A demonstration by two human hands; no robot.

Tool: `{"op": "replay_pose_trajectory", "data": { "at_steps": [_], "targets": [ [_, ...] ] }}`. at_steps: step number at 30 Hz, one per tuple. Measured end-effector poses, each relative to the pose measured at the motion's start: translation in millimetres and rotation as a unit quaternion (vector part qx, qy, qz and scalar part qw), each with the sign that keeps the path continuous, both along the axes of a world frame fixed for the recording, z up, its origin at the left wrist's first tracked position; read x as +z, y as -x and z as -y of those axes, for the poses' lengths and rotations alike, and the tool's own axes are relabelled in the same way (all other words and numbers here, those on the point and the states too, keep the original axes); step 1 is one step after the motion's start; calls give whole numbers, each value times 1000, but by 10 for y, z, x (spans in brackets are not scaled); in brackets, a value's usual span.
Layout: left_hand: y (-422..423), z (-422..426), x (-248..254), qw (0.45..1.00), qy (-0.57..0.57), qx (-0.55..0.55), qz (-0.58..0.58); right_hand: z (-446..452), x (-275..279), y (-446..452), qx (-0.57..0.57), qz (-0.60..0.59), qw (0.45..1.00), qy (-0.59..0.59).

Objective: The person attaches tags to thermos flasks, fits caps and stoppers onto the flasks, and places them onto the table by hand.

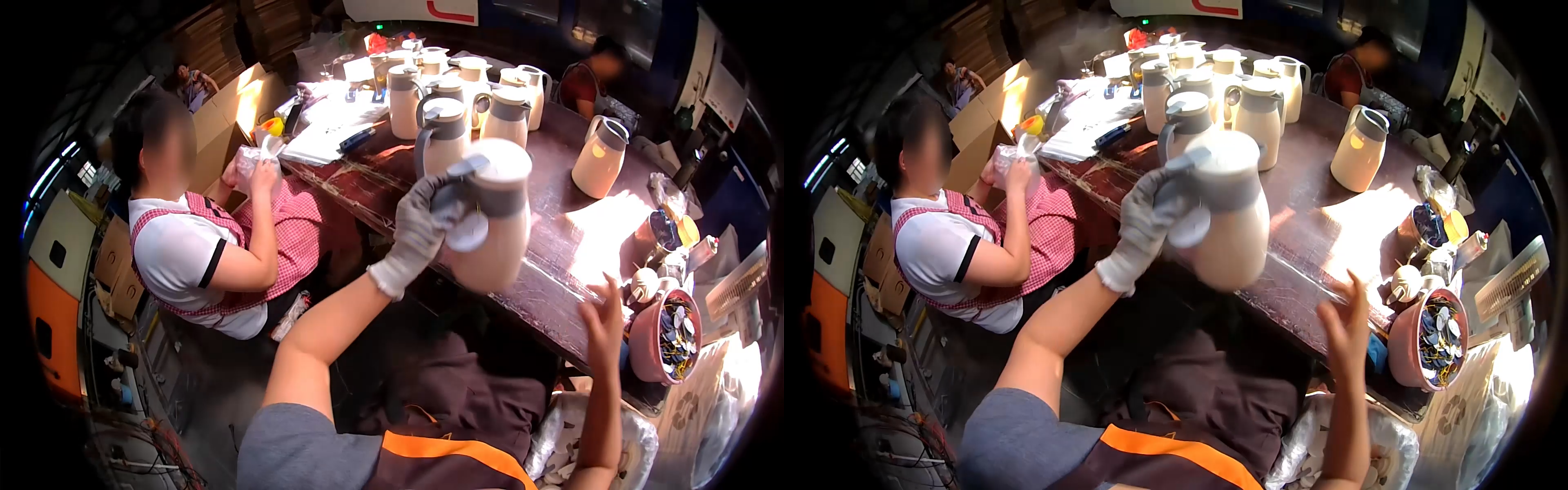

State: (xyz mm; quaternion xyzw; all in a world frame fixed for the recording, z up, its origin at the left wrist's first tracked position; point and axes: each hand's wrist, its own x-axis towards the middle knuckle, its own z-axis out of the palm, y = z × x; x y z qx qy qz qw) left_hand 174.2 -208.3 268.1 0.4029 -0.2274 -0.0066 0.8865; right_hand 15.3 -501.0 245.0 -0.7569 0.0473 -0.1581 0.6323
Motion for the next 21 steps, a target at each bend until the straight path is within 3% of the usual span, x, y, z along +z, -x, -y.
{"op": "replay_pose_trajectory", "data": {
  "at_steps": [1,2,4,8,9,12,14,16,18,19,21],
  "targets": [
    [-239,61,-112,970,-156,173,75,83,67,-196,-21,23,999,25],
    [-446,104,-223,975,-111,171,84,128,181,-341,-22,45,999,15],
    [-870,128,-557,933,-201,265,135,204,174,-546,-14,48,999,2],
    [-1270,94,-866,934,-218,268,95,36,-381,-569,34,-128,990,-57],
    [-1387,28,-917,911,-266,306,75,57,-556,-542,27,-162,980,-109],
    [-1031,-191,-619,879,-330,337,74,265,-707,-326,3,-208,960,-185],
    [-549,-112,-189,915,-249,296,116,285,-514,-129,-8,-206,956,-207],
    [-382,358,-60,961,-142,69,227,243,-372,-271,33,-193,952,-237],
    [-220,824,328,946,-318,-50,-48,158,-83,-671,68,-189,955,-220],
    [-403,1035,364,941,-337,-21,25,136,104,-961,77,-184,960,-195],
    [-915,1432,660,940,-340,-19,7,369,235,-1832,128,-77,969,-194]
  ]
}}
